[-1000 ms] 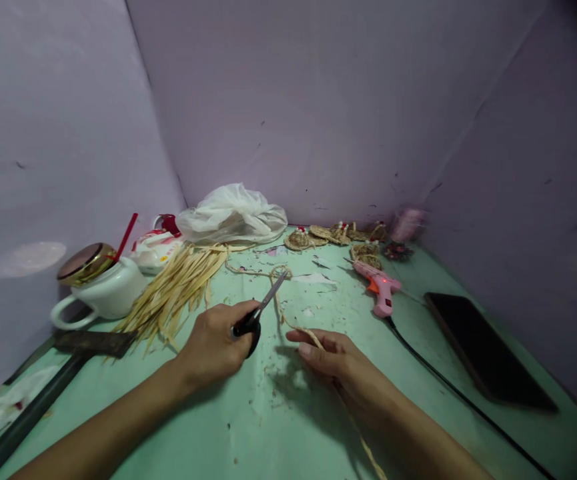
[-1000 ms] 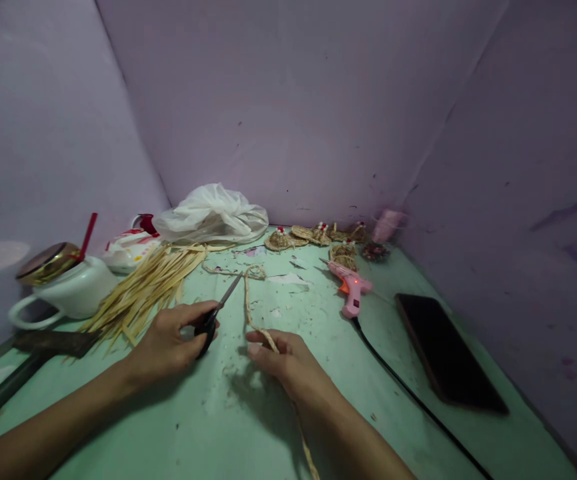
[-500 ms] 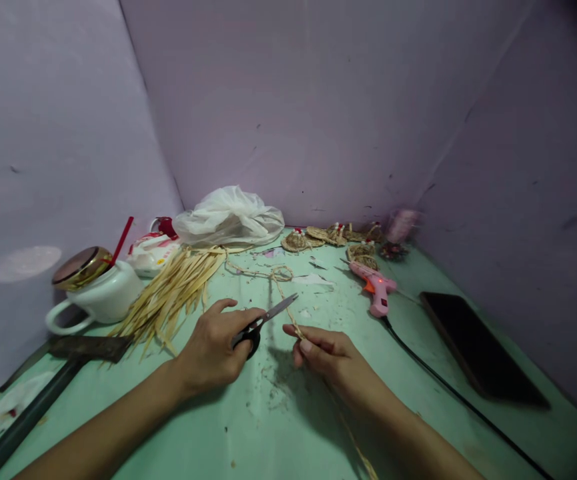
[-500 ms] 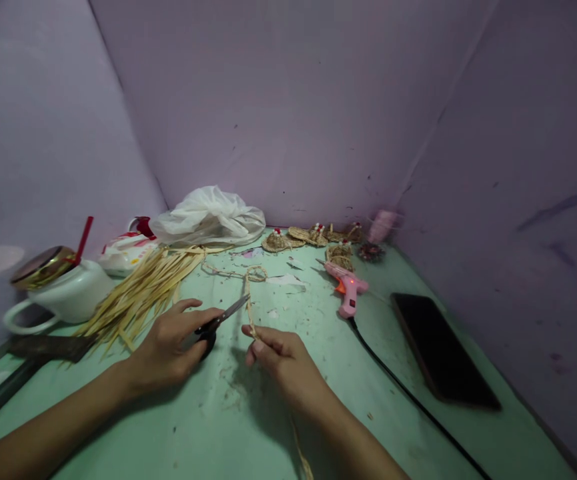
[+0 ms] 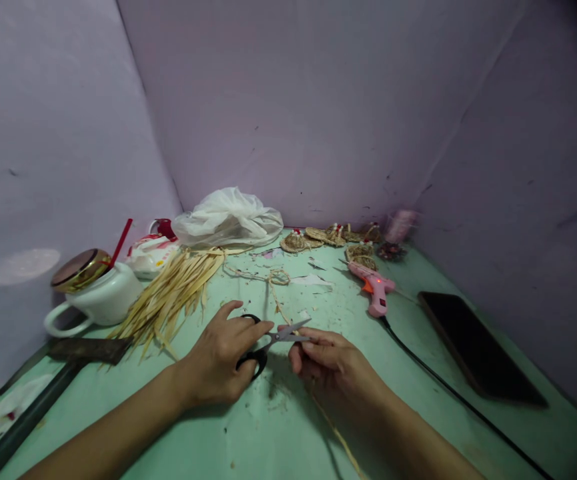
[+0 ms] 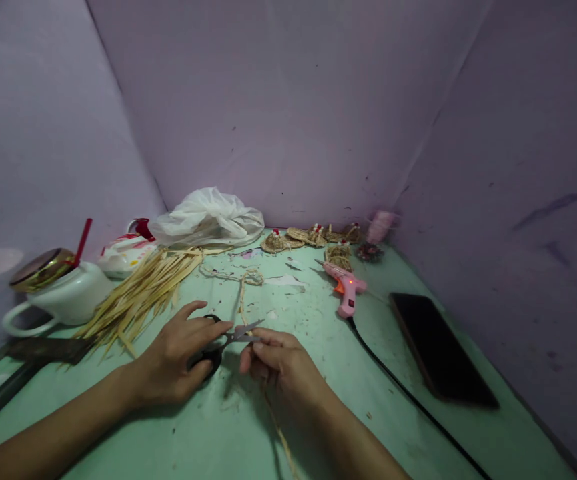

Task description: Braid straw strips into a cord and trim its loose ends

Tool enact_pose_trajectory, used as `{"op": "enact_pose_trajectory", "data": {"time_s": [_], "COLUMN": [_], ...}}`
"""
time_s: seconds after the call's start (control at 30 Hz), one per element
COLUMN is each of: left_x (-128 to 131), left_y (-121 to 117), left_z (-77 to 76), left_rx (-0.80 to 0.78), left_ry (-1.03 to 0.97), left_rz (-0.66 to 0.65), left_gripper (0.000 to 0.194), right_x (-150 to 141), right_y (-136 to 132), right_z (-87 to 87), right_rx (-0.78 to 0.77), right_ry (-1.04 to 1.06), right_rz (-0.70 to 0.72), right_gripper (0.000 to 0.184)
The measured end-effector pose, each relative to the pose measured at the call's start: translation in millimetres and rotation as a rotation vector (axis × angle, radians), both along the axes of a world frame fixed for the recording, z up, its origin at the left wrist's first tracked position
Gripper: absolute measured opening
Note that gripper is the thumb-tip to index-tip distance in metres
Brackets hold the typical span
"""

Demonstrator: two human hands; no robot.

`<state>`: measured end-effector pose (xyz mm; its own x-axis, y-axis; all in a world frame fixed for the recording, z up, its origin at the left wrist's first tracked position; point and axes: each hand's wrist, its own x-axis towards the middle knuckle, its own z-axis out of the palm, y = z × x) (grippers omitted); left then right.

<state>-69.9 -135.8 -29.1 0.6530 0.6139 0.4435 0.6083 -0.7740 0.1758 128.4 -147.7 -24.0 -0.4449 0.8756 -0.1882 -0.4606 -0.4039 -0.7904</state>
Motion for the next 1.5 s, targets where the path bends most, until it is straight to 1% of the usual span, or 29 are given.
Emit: {"op": "enact_pose_trajectory", "data": {"time_s": [0.1, 0.2, 0.3, 0.43, 0.57, 0.67, 0.77, 0.87, 0.93, 0.97, 1.0, 1.07, 1.13, 1.2, 1.27, 1.37, 1.47, 1.5], "left_x": [1, 1, 1, 2, 1, 2, 4, 6, 7, 8, 8, 7, 4, 2, 0, 0, 2, 2], "left_y": [0, -1, -2, -4, -4, -4, -4, -7, -8, -9, -9, -8, -7, -5, -4, -3, -4, -5], "left_z": [-1.3, -0.8, 0.2, 0.7, 1.1, 2.0, 3.5, 4.7, 5.2, 5.6, 6.5, 9.9, 15.0, 19.8, 21.8, 19.2, 15.5, 14.9], "left_rx": [0.026, 0.021, -0.029, -0.125, -0.184, -0.187, -0.186, -0.157, -0.103, -0.082, -0.08, -0.138, -0.249, -0.348, -0.387, -0.402, -0.405, -0.385], "left_ry": [0.021, 0.041, 0.055, 0.055, 0.06, 0.06, 0.055, 0.067, 0.063, 0.061, 0.061, 0.063, 0.053, 0.016, -0.027, -0.045, -0.034, -0.028], "left_rz": [-0.005, -0.022, -0.028, -0.046, -0.045, -0.059, -0.069, -0.018, 0.037, 0.066, 0.086, 0.069, -0.01, -0.085, -0.105, -0.048, 0.058, 0.083], "left_gripper": [0.056, 0.057, 0.059, 0.061, 0.063, 0.06, 0.053, 0.05, 0.048, 0.044, 0.04, 0.037, 0.041, 0.044, 0.046, 0.045, 0.029, 0.028], "right_x": [0, 1, 3, 4, 4, 4, 4, 3, 2, 1, 0, 0, 0, 1, 2, 2, 2, 2], "right_y": [-1, -1, 0, 1, 1, 0, 0, 0, -1, -1, -2, -2, -1, 1, 2, 3, 3, 2], "right_z": [-1.5, -7.5, -11.9, -11.1, -8.7, -6.2, -2.9, -1.1, -1.6, -2.4, -3.4, -6.0, -7.9, -8.3, -7.2, -4.8, -3.4, -3.2], "right_rx": [0.007, 0.047, 0.12, 0.235, 0.277, 0.254, 0.207, 0.188, 0.16, 0.14, 0.119, 0.089, 0.067, 0.036, 0.009, 0.003, 0.003, 0.003], "right_ry": [0.002, -0.089, -0.207, -0.346, -0.407, -0.387, -0.324, -0.284, -0.26, -0.245, -0.229, -0.192, -0.153, -0.12, -0.102, -0.092, -0.094, -0.097], "right_rz": [0.019, 0.044, 0.059, 0.056, 0.056, 0.022, -0.024, -0.029, -0.025, -0.022, -0.012, 0.014, 0.001, -0.042, -0.072, -0.056, -0.019, -0.016], "right_gripper": [0.009, 0.01, 0.013, 0.023, 0.025, 0.025, 0.024, 0.022, 0.015, 0.016, 0.021, 0.029, 0.027, 0.026, 0.026, 0.023, 0.017, 0.015]}}
